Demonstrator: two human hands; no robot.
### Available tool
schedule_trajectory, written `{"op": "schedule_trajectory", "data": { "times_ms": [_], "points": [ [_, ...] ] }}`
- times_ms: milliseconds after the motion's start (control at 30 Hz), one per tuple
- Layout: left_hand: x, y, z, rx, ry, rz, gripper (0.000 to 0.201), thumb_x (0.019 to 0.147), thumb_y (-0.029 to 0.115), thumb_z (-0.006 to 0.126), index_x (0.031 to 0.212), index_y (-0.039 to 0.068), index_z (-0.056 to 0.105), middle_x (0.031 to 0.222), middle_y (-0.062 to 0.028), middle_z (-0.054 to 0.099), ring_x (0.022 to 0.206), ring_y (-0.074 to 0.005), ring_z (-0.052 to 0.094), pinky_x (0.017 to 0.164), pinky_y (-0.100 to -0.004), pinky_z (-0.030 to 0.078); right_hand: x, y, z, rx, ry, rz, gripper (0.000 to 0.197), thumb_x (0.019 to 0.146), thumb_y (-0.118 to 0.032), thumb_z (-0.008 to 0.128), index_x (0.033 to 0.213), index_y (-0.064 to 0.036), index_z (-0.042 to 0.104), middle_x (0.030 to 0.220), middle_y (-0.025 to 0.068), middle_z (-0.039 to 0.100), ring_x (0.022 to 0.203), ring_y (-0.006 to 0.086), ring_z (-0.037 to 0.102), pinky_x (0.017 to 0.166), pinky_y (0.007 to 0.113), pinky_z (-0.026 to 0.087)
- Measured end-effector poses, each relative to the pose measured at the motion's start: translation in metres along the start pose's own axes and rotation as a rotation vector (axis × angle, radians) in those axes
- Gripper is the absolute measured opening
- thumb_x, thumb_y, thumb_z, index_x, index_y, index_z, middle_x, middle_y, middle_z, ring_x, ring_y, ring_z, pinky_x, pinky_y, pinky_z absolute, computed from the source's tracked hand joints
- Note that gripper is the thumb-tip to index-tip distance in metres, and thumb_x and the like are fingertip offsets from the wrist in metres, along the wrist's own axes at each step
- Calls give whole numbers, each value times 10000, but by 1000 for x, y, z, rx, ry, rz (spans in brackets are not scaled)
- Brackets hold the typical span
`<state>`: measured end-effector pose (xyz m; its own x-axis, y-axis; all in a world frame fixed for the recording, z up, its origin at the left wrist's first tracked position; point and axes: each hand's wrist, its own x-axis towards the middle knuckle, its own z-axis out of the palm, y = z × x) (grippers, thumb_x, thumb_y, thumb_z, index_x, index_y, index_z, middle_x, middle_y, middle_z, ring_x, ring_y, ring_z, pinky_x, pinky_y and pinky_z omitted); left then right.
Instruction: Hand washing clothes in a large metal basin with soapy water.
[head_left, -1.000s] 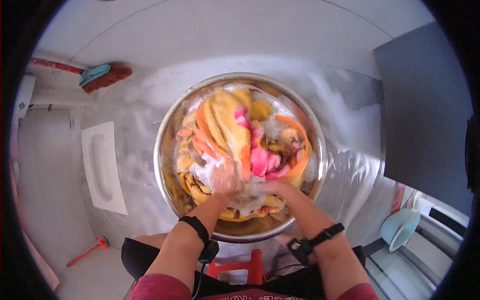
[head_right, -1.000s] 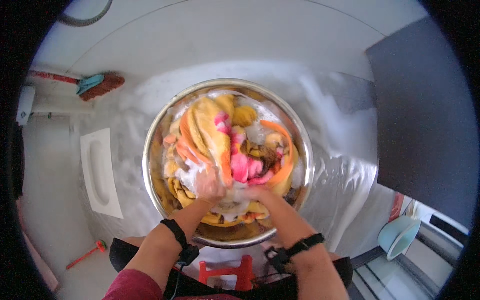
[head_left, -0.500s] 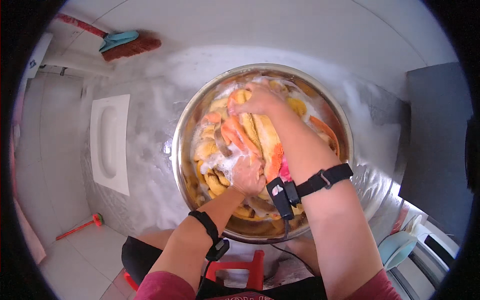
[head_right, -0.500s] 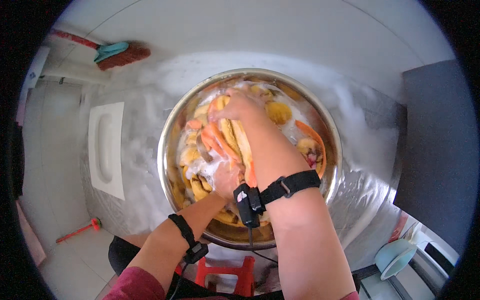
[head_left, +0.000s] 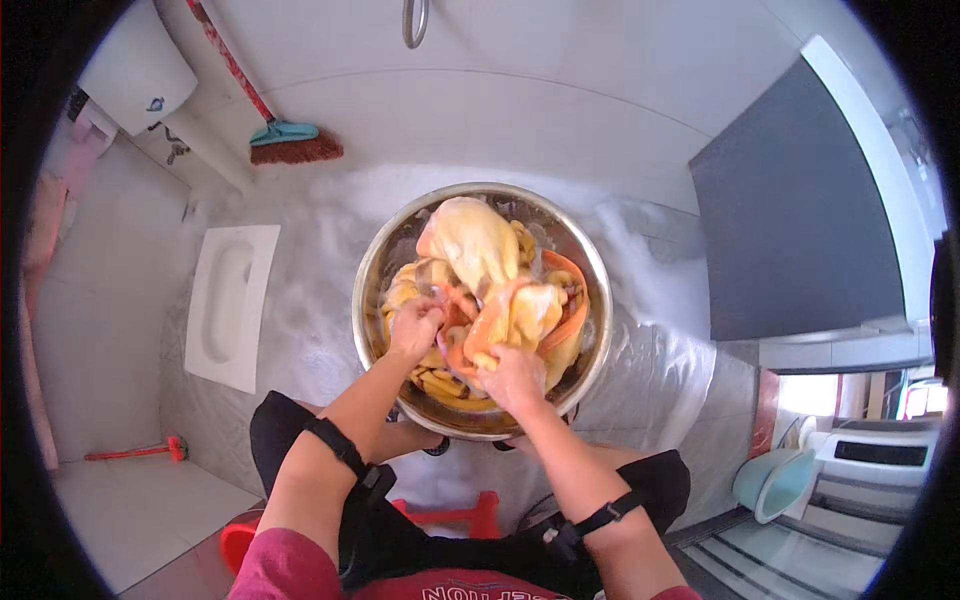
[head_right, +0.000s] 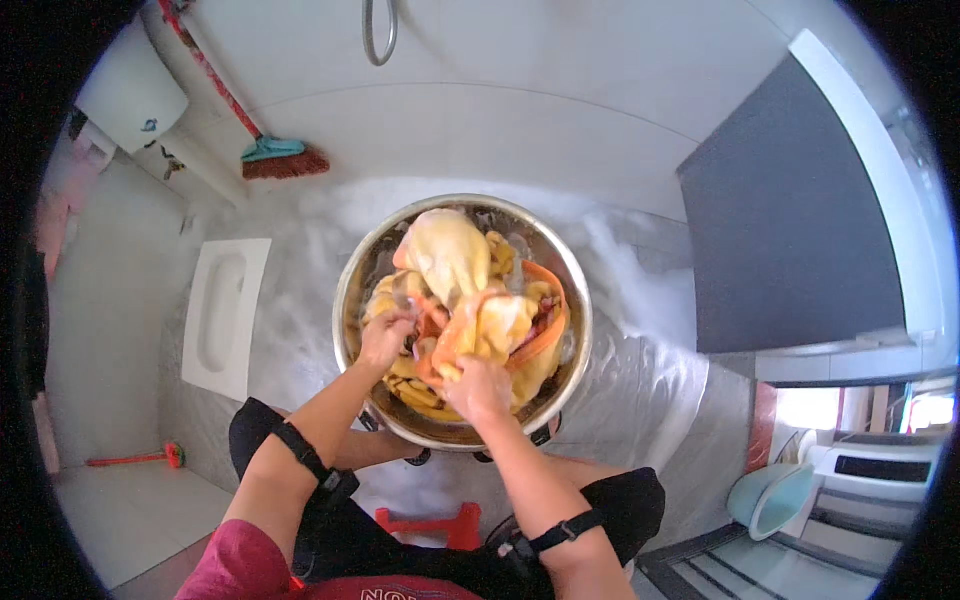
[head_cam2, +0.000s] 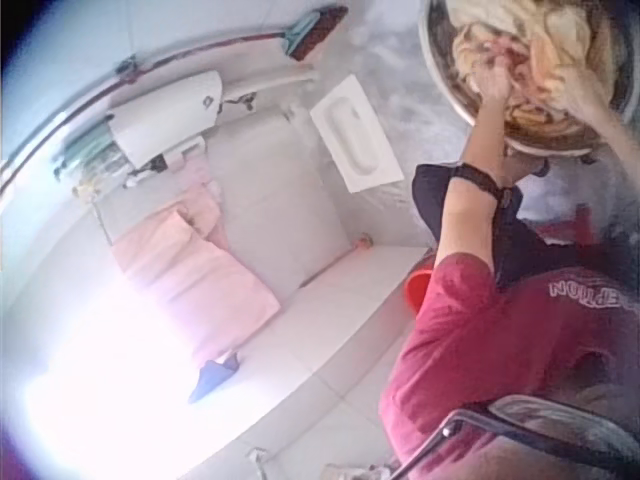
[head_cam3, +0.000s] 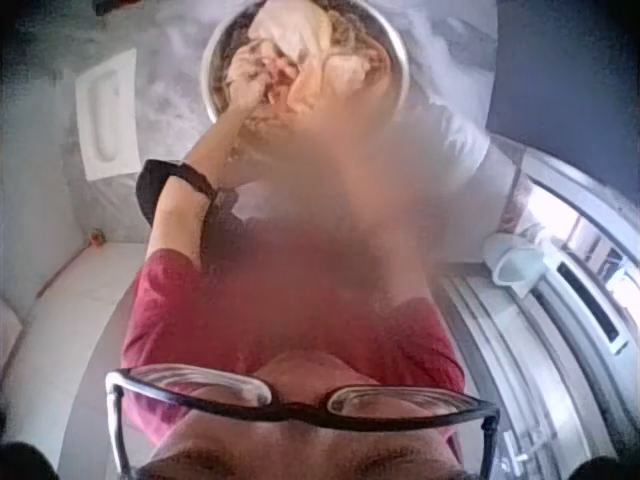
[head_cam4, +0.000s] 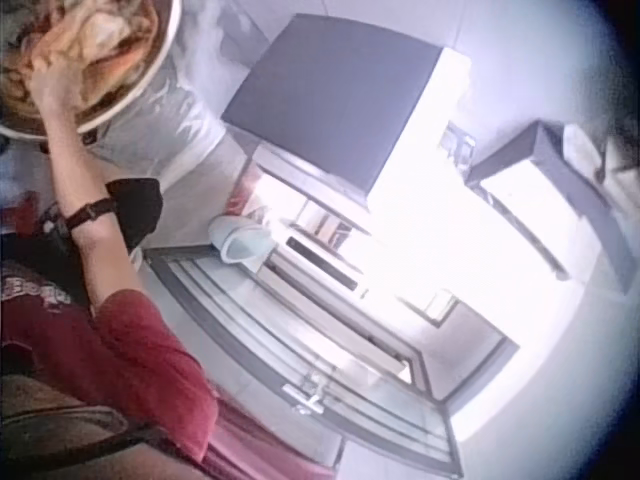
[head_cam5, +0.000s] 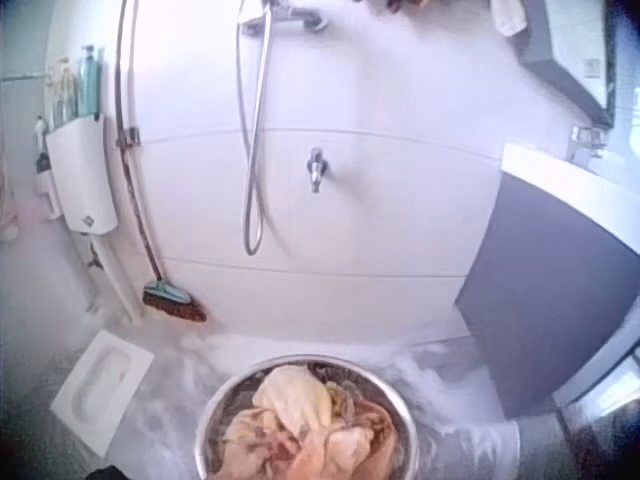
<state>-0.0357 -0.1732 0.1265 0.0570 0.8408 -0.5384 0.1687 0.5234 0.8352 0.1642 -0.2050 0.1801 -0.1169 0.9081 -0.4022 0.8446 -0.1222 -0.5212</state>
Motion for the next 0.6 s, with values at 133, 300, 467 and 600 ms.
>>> {"op": "schedule_trajectory", "data": {
  "times_ms": [133,300,467,600],
  "points": [
    [-17,14,45,218,288,378,781,818,371,746,1484,147,405,1298,-222,575,1114,-288,613,968,-385,483,-32,-5,13,120,66,29,384,753,-358,733,1017,-79,741,936,236,710,908,399,685,827,469,531],
    [-24,17,106,733,262,-8,1024,685,519,830,1500,168,320,1493,-302,260,1359,-503,347,1099,-531,368,-44,8,22,-53,-151,34,404,772,-445,745,988,-104,769,977,238,718,951,389,697,843,481,537],
    [31,-15,100,763,233,6,931,653,452,855,1406,145,401,1421,-270,334,1305,-476,432,1045,-507,428,35,51,71,-16,-274,60,477,806,-477,659,1036,-69,748,1023,250,711,999,414,682,899,480,534],
    [76,-45,80,847,362,96,917,622,438,864,1377,85,480,1455,-324,366,1233,-450,523,970,-493,490,93,42,61,-46,-393,86,491,831,-453,588,1066,-46,728,1049,259,702,996,420,679,901,494,530]
  ]
}}
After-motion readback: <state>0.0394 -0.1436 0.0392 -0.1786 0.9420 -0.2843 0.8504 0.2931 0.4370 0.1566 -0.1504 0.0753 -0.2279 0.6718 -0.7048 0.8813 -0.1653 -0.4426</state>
